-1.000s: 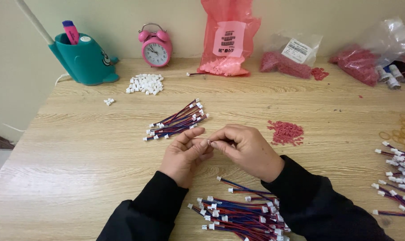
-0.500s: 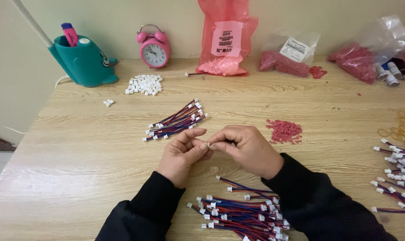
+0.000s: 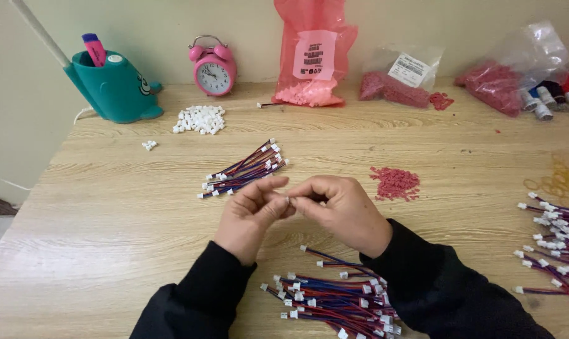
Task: Assembling electronic wire harnesses by manually inserting wires into plastic connector housings
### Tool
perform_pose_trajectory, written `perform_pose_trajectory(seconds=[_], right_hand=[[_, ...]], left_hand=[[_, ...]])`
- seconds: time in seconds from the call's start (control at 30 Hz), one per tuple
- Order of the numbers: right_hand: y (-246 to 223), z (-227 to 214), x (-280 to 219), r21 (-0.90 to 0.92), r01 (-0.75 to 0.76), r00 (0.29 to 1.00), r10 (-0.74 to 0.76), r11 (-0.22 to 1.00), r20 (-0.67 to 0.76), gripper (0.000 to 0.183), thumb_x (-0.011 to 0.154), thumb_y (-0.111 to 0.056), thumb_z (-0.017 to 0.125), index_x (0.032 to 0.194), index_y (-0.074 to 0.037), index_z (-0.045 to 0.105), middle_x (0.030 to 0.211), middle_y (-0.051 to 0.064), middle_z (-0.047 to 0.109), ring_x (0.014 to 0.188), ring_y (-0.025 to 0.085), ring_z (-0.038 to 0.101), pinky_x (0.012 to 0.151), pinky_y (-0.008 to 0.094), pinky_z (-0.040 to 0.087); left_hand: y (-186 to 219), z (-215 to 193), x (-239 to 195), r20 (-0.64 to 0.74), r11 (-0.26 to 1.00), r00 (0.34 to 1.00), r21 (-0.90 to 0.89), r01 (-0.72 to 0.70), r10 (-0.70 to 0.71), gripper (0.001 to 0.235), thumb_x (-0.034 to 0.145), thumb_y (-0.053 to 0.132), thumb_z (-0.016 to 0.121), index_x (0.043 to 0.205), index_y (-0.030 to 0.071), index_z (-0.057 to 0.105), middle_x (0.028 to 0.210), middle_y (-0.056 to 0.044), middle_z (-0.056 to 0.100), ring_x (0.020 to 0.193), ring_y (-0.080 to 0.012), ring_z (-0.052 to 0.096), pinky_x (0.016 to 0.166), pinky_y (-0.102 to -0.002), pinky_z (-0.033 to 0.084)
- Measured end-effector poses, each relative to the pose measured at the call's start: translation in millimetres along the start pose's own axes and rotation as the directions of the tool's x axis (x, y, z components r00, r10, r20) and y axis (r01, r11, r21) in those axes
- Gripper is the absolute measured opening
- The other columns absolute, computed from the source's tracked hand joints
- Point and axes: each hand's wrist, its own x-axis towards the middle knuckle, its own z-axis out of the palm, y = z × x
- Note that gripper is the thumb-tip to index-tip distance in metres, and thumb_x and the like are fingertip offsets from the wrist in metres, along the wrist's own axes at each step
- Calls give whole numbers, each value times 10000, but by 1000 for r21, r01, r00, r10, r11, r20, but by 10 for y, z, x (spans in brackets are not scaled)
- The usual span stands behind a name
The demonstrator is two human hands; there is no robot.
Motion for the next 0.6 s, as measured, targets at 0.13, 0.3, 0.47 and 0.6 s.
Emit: perform_pose_trajectory(seconds=[0.13,0.3,0.47,0.6], right_hand=[[-76,-204,18,-92,101,995,-99,991,22,130,868,-57,665,919,-106,774,743,63,715,702,163,641,691,302,542],[-144,-283,-148,-529,-36,954,187,848,235,161,823,-257,727,859,-102,744,775,94,702,753,244,657,710,374,527],[128,-149,-314,-736,56,872,326,675,366,266,812,-415,717,821,-150,696,828,57,675,894,287,662,799,403,521],[235,-196,-308,-713,49,882,305,699,359,230,854,-354,662,817,-127,661,827,98,667,909,338,662,802,438,520]], left_hand=[[95,-147,138,-56,993,997,104,-54,60,328,811,-12,723,1133,0,664,795,-116,708,716,-161,702,703,-277,610],[-6,-747,405,-231,941,964,336,-49,133,204,884,64,711,1087,67,696,772,-97,702,665,-119,666,660,-236,596],[150,-623,248,-329,896,914,438,-75,237,292,858,4,676,1142,67,649,964,-111,663,680,-142,685,595,-204,602],[49,-476,169,83,823,949,477,-307,306,346,822,-50,666,1153,50,675,1160,-154,675,1071,-252,657,824,-334,574]])
